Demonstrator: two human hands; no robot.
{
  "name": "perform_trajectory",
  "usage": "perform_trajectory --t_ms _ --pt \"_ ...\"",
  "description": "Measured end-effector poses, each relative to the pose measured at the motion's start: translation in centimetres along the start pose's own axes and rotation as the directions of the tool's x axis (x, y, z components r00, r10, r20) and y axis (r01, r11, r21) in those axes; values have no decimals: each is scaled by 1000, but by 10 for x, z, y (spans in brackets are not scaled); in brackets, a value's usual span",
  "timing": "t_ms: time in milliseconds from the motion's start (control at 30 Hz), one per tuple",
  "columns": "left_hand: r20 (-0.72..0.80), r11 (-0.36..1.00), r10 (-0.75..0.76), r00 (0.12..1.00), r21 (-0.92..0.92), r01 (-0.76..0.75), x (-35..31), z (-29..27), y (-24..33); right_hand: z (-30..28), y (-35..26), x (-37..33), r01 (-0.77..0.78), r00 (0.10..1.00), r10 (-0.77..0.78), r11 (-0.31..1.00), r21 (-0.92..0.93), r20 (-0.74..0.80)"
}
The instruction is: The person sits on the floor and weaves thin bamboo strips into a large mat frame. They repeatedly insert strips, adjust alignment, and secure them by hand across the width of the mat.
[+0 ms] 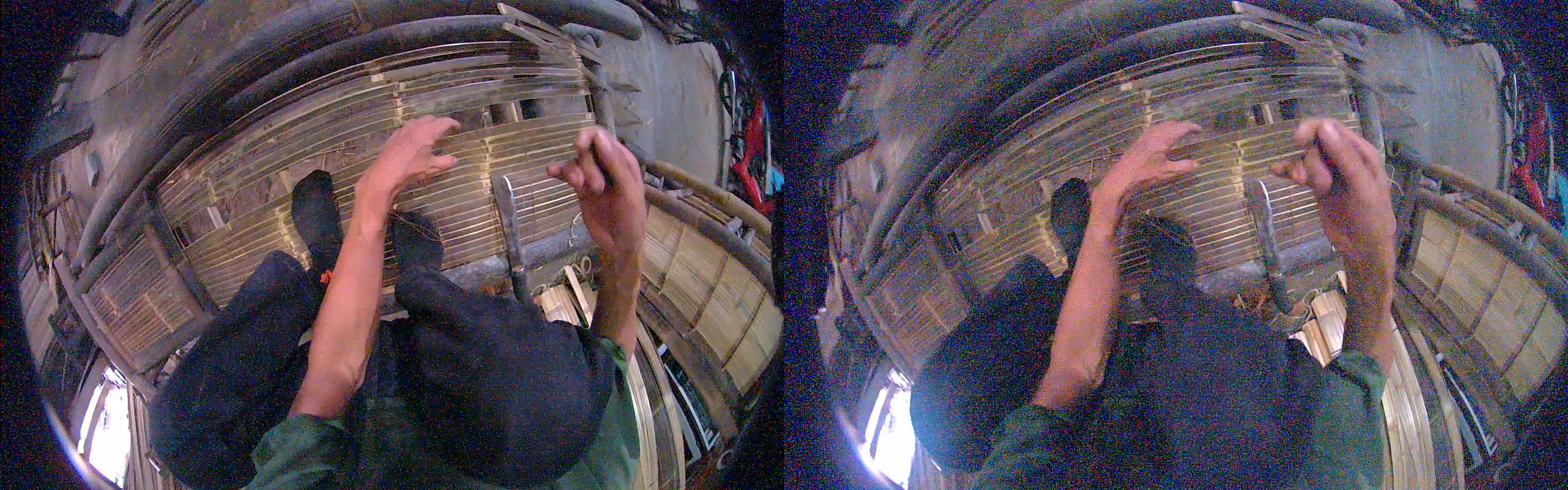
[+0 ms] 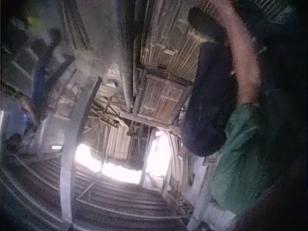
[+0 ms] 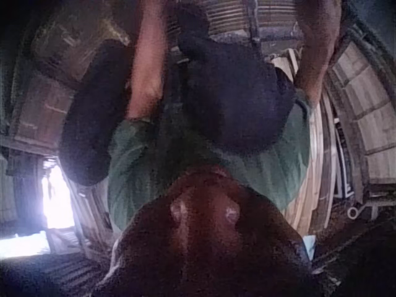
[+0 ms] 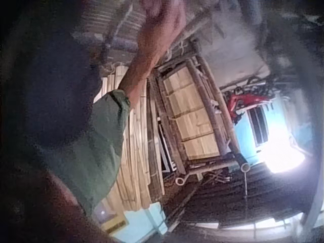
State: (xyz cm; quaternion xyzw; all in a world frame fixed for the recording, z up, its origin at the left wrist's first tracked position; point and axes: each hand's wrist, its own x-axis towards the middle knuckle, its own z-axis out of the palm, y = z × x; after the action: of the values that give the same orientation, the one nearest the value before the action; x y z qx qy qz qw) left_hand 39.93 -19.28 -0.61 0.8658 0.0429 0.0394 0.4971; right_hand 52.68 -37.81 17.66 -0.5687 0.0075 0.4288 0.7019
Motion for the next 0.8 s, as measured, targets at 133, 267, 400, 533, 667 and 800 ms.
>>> perform_trajectory --t_ms 133,267,400,533,667,800 --pt "-117 991 131 984 12 -130 30 -8 48 -25 -4 63 -176 963 27 815 552 267" --pt "-211 967 233 949 150 -204 57 -32 101 -15 2 115 -22 957 -126 867 497 263" --pt "-38 978 -158 987 -140 152 58 -42 108 7 -5 107 61 956 -115 978 200 271" --pt "-200 825 -433 879 -481 297 52 -62 113 -73 62 39 311 819 -543 145 -939 187" --pt "-206 689 -541 816 -664 289 55 -80 94 -148 204 -126 -87 953 -287 50 -995 -98" --pt "-143 651 -569 810 -680 337 68 -75 104 -143 243 -158 -304 918 -213 162 -939 -334"
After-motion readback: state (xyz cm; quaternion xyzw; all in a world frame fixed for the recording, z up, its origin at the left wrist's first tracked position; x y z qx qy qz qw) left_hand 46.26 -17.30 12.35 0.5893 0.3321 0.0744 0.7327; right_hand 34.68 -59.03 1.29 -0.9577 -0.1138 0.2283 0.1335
